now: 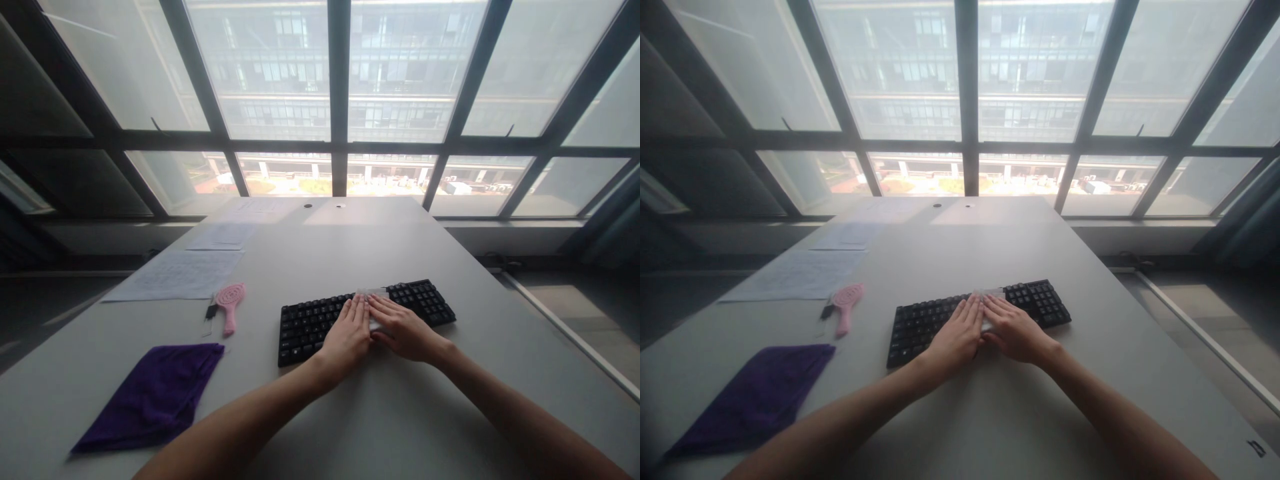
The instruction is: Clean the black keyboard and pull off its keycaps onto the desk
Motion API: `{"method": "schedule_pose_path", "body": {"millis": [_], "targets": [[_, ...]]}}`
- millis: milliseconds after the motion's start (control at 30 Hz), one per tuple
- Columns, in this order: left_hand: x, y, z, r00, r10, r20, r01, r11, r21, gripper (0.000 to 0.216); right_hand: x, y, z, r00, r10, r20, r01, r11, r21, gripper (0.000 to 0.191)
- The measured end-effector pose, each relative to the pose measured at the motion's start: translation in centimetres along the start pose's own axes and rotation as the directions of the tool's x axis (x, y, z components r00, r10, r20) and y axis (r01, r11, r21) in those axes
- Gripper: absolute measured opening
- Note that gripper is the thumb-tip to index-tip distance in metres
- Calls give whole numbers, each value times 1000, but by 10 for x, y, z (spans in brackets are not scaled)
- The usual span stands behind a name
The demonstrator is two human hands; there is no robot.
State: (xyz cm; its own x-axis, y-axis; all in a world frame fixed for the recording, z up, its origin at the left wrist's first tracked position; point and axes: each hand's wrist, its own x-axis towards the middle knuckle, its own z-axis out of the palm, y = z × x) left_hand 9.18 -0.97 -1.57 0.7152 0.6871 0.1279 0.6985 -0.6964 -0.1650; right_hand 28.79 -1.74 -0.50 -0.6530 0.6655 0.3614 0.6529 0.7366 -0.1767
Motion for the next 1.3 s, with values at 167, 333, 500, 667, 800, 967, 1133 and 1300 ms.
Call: {"method": "schedule_pose_path", "body": {"millis": [167, 333, 500, 667, 800, 967, 1133, 1300], "targets": [[-5, 9, 2, 996, 5, -92, 2, 997, 72, 54, -2, -5, 5, 1000, 13, -24, -14, 1000, -22, 54], [-8, 13, 6, 990, -4, -143, 17, 996, 89, 51, -3, -7, 7, 999, 28, -30, -29, 999, -42, 49], [-11, 12, 1, 990, -3, -143, 13, 998, 69, 51, -3, -8, 6, 999, 14, -38, -15, 999, -46, 46], [-12, 16, -7, 991, 5, -135, 9, 995, 101, 49, -3, -11, 9, 997, -16, -77, 10, 997, -72, 41], [-11, 18, -15, 992, -16, -127, 32, 992, 122, 47, -1, -12, 12, 994, -20, -104, 9, 994, -113, 36], [-14, 18, -23, 987, -127, -95, 141, 977, 163, 43, 4, -13, 15, 990, -22, -140, -4, 984, -181, 33], [-18, 24, -27, 965, -246, -94, 260, 949, 177, 42, 11, -16, 18, 983, -18, -182, -20, 978, -206, 36], [-21, 27, -37, 944, -320, -84, 328, 939, 101, 43, 10, -10, 15, 974, -102, -203, 64, 980, -187, 42]]}}
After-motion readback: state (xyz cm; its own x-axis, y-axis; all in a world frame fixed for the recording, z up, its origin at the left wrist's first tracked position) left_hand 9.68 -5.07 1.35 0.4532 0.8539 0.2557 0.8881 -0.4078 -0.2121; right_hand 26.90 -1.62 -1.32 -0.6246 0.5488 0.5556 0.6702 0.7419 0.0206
